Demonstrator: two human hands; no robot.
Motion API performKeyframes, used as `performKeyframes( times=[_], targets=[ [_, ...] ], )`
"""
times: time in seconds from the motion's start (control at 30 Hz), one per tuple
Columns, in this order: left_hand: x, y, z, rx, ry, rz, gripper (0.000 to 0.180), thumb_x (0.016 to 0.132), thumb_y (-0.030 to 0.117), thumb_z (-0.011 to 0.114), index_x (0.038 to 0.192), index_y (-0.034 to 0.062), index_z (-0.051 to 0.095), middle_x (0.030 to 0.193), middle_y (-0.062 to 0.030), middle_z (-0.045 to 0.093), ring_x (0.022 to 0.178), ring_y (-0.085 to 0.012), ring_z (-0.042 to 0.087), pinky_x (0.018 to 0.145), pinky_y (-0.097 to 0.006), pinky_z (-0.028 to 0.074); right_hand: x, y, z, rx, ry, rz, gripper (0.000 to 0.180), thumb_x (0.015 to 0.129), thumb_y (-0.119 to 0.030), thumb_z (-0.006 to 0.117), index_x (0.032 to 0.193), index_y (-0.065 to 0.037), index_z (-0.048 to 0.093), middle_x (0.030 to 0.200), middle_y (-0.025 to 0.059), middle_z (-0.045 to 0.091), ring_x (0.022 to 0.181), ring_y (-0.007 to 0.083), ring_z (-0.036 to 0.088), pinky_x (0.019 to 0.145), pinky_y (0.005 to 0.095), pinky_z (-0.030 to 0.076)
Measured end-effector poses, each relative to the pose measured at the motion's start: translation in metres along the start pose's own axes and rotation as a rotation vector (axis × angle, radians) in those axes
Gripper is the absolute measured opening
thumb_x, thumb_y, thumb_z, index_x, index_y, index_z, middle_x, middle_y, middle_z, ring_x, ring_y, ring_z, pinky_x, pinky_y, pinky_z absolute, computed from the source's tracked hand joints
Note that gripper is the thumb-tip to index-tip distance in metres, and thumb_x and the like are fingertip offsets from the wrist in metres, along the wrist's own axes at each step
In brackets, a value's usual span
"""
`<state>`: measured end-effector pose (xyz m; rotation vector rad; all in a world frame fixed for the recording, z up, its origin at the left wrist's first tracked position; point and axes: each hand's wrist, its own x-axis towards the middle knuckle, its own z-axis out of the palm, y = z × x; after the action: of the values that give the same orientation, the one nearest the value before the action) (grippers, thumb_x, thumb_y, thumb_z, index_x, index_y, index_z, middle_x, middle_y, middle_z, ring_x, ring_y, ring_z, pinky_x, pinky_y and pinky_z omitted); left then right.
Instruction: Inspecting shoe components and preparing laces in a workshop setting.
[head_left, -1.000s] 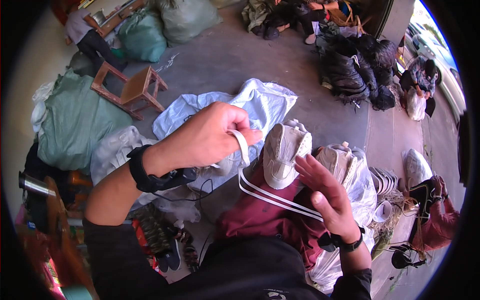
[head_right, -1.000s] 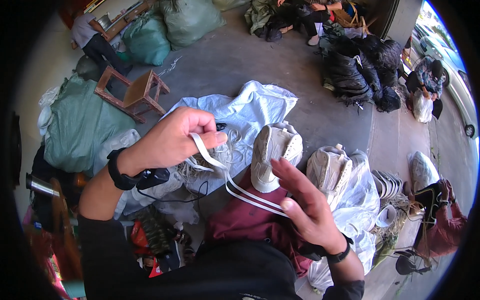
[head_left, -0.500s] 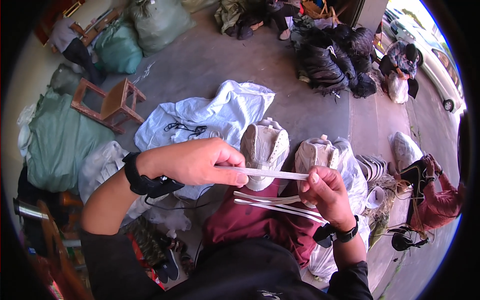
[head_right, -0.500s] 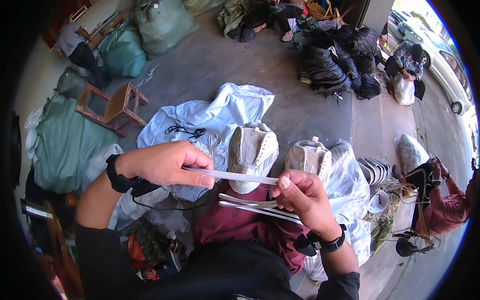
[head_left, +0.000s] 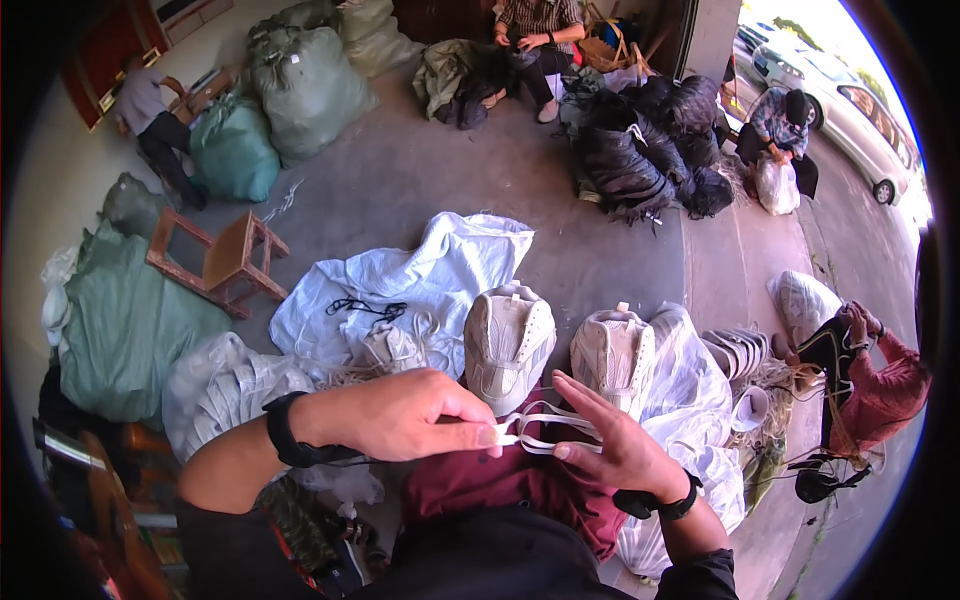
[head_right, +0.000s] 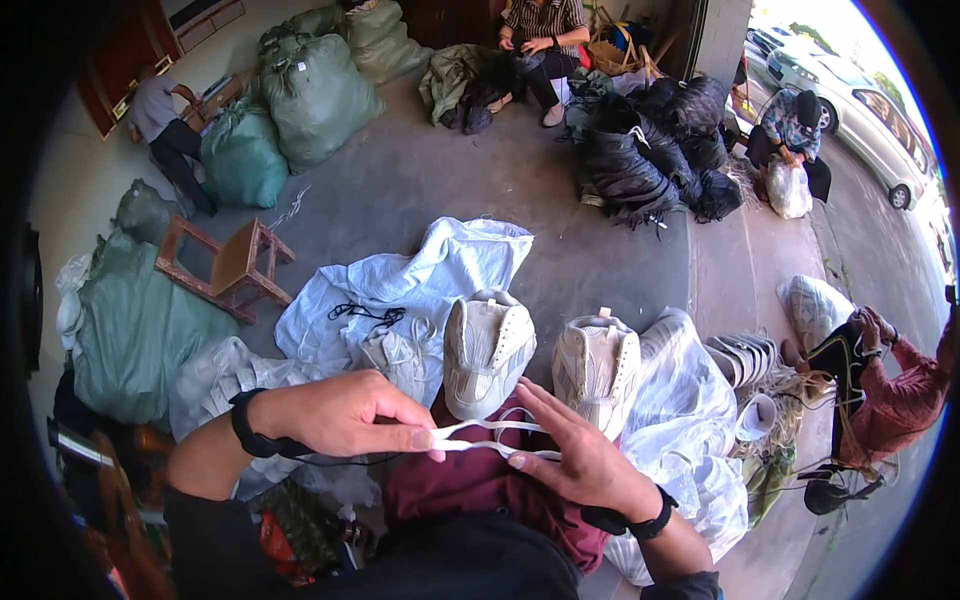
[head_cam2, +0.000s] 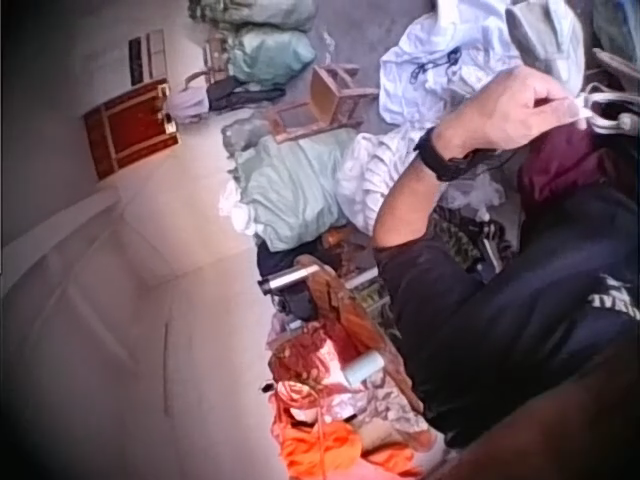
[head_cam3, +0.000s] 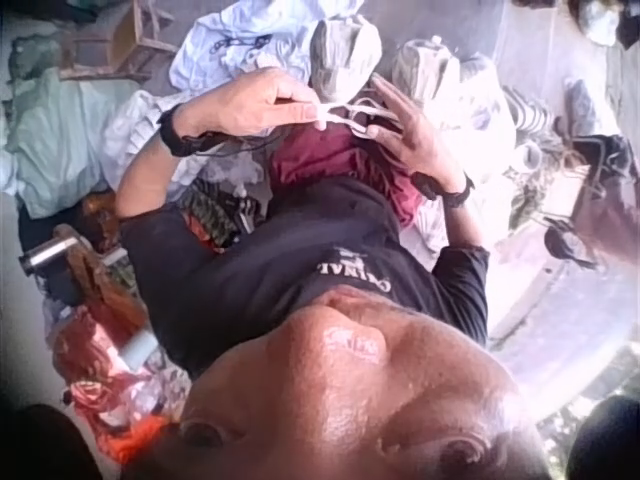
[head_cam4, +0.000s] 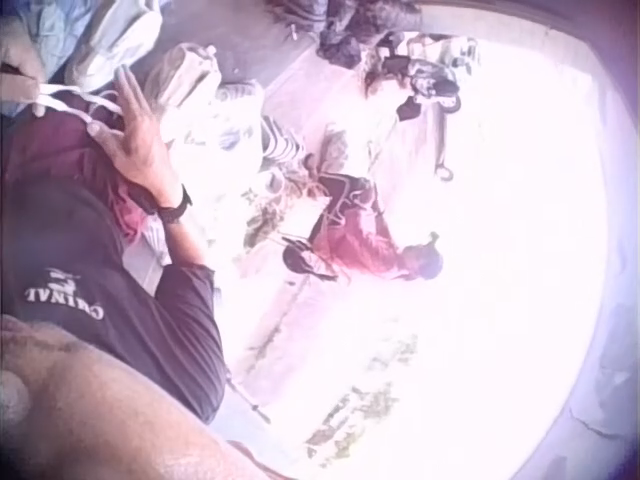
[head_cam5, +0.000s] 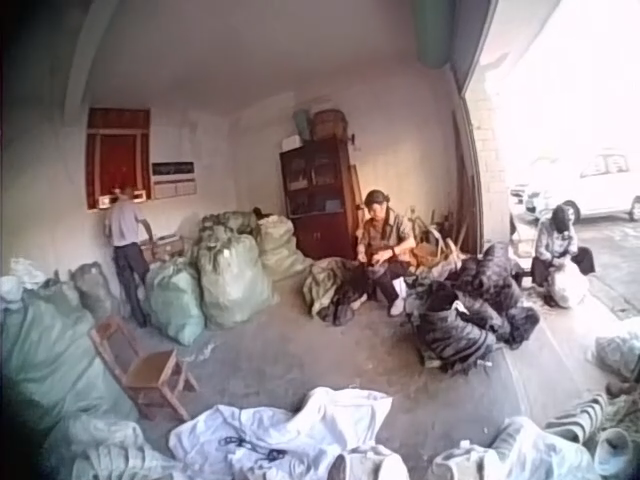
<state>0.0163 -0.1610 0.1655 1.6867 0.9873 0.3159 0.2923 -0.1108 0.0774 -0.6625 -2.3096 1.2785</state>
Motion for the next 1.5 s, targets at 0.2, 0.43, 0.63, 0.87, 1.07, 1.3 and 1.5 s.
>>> performKeyframes(
  times=[0.2, 0.43, 0.63, 0.87, 1.07, 1.3, 1.5],
  targets=[
    [0.031, 0.015, 0.022, 0.136, -0.088, 0.014, 0.027, 0.095, 0.025, 0.053, 0.093, 0.0005, 0.064, 0.08, -0.0163, 0.065, 0.073, -0.0296, 0.063, 0.068, -0.037, 0.047, -0.002, -0.016, 0.015, 0.438, -0.054, -0.063, 0.054, 0.093, -0.019, 0.062, 0.138, 0.002, 0.041, 0.121, 0.0187, 0.059, 0.114, 0.0232, 0.056, 0.098, 0.0343, 0.042],
    [0.044, 0.013, 0.022, 0.111, -0.094, -0.007, 0.026, 0.095, 0.024, 0.052, 0.092, 0.0027, 0.068, 0.079, -0.0133, 0.066, 0.072, -0.025, 0.062, 0.069, -0.035, 0.047, -0.036, 0.01, 0.001, 0.507, 0.061, 0.203, 0.022, 0.095, -0.02, 0.06, 0.085, -0.001, 0.063, 0.067, -0.003, 0.053, 0.06, 0.0026, 0.043, 0.054, 0.0227, 0.036],
    [0.049, -0.003, 0.006, 0.034, -0.099, -0.091, 0.029, 0.097, 0.026, 0.052, 0.093, 0.0028, 0.069, 0.074, -0.0042, 0.063, 0.069, -0.0124, 0.055, 0.067, -0.03, 0.044, -0.063, 0.029, -0.023, 0.706, 0.133, 0.319, 0.022, 0.095, -0.017, 0.058, 0.081, 0.0, 0.062, 0.068, -0.0004, 0.057, 0.059, 0.0041, 0.049, 0.054, 0.0213, 0.039],
    [0.056, -0.009, -0.03, -0.222, -0.073, -0.194, 0.032, 0.1, 0.025, 0.05, 0.095, 0.0002, 0.068, 0.057, 0.0087, 0.035, 0.053, -0.0025, 0.029, 0.049, -0.023, 0.025, -0.084, 0.058, -0.048, 0.981, 0.462, 0.216, 0.025, 0.092, -0.018, 0.057, 0.071, -0.003, 0.055, 0.055, -0.0008, 0.045, 0.05, 0.0107, 0.047, 0.052, 0.0253, 0.04],
    [0.063, -0.018, -0.039, -0.266, -0.026, -0.207, 0.034, 0.101, 0.026, 0.047, 0.096, -0.0013, 0.068, 0.055, 0.0074, 0.037, 0.051, -0.0032, 0.031, 0.05, -0.022, 0.028, -0.099, 0.063, -0.069, 1.03, 0.548, 0.084, 0.026, 0.093, -0.021, 0.053, 0.071, -0.007, 0.051, 0.053, -0.0037, 0.038, 0.046, 0.0096, 0.04, 0.052, 0.0268, 0.038],
    [0.071, -0.012, -0.038, -0.267, -0.013, -0.186, 0.037, 0.101, 0.028, 0.047, 0.097, -0.003, 0.066, 0.057, 0.0077, 0.036, 0.051, -0.0031, 0.03, 0.05, -0.021, 0.027, -0.12, 0.072, -0.09, 1.19, 0.609, -0.069, 0.023, 0.097, -0.02, 0.044, 0.075, -0.011, 0.043, 0.056, -0.0049, 0.031, 0.046, 0.0074, 0.033, 0.051, 0.0254, 0.034],
    [0.083, -0.011, -0.035, -0.26, -0.013, -0.144, 0.035, 0.101, 0.027, 0.048, 0.096, -0.003, 0.066, 0.057, 0.0085, 0.035, 0.051, -0.0027, 0.028, 0.049, -0.021, 0.026, -0.131, 0.074, -0.094, 1.167, 0.688, -0.041, 0.028, 0.097, -0.021, 0.043, 0.072, -0.01, 0.04, 0.055, -0.0043, 0.032, 0.044, 0.0079, 0.032, 0.05, 0.0259, 0.034]
  ],
)
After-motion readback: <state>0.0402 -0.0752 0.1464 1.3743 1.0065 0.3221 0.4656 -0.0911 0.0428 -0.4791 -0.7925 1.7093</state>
